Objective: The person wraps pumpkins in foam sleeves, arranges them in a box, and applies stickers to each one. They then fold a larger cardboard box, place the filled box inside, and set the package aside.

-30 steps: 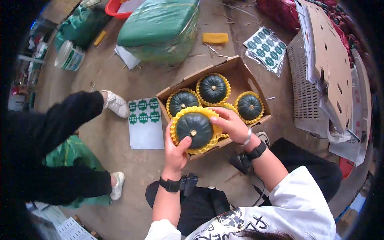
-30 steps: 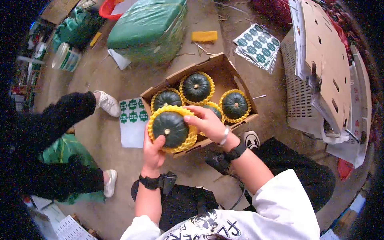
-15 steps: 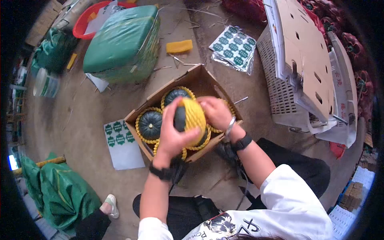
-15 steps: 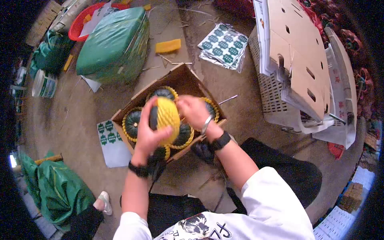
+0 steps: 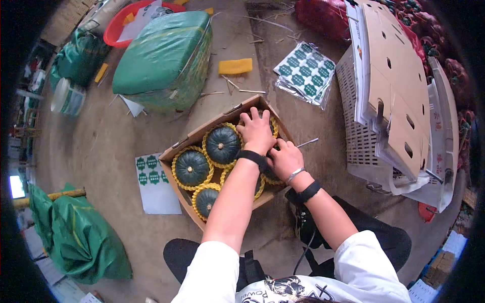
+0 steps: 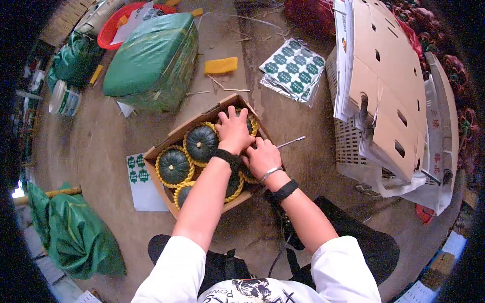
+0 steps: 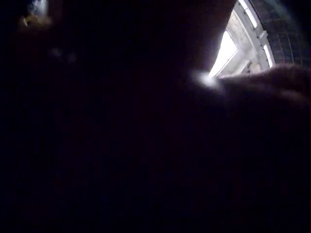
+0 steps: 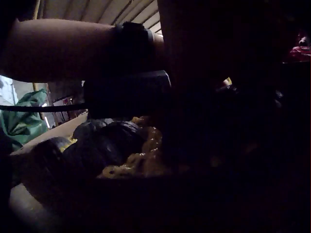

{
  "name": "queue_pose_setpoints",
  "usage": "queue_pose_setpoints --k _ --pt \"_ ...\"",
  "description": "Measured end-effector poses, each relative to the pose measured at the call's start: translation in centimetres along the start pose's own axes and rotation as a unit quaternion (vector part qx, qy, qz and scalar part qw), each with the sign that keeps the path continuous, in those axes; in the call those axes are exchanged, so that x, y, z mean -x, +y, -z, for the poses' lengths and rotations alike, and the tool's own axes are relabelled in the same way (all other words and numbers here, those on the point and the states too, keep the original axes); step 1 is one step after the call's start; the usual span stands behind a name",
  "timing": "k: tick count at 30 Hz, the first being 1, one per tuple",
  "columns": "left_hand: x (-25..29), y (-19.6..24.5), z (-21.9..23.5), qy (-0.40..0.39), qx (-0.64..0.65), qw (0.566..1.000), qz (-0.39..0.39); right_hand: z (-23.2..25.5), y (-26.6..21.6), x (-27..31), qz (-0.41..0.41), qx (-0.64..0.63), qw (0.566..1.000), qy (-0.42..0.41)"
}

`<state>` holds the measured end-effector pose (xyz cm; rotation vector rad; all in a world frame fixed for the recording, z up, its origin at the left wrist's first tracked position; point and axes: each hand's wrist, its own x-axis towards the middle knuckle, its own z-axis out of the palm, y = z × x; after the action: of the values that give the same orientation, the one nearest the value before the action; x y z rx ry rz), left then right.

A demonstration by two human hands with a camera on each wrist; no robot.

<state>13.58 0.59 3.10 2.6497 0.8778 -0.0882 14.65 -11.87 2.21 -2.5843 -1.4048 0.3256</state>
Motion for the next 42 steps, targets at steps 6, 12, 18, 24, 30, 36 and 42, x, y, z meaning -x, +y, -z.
queue_pose_setpoints --k 6,12,18,24,30,36,42 --pt "0.4 -1.7 -0.9 -0.002 -0.061 0.997 -0.045 0.8 1.6 -1.5 0.009 -0.156 0.987 -0.044" --pt "4.4 -9.6 3.1 -0.029 -0.030 0.997 -0.058 0.9 -1.1 -5.9 0.018 -0.081 0.994 0.072" --pt "4.8 -8.7 2.6 -0.029 -0.060 0.998 -0.011 -0.8 -3.0 -5.5 -0.010 0.042 0.998 0.052" --pt "5.0 -9.3 2.3 0.016 -0.043 0.999 -0.001 -1.5 -3.6 -5.0 -0.040 0.047 0.996 0.066" --pt "4.3 -8.7 2.0 -0.018 -0.062 0.998 0.017 -1.3 -4.3 -5.5 -0.046 0.084 0.995 0.040" --pt "6.3 -12.0 3.3 0.016 0.120 0.989 -0.085 -0.3 -4.9 -4.8 -0.025 0.099 0.995 -0.005" --pt "13.6 -32.7 5.6 0.239 0.317 0.898 0.192 -2.8 -9.6 -6.0 0.131 -0.021 0.991 -0.015"
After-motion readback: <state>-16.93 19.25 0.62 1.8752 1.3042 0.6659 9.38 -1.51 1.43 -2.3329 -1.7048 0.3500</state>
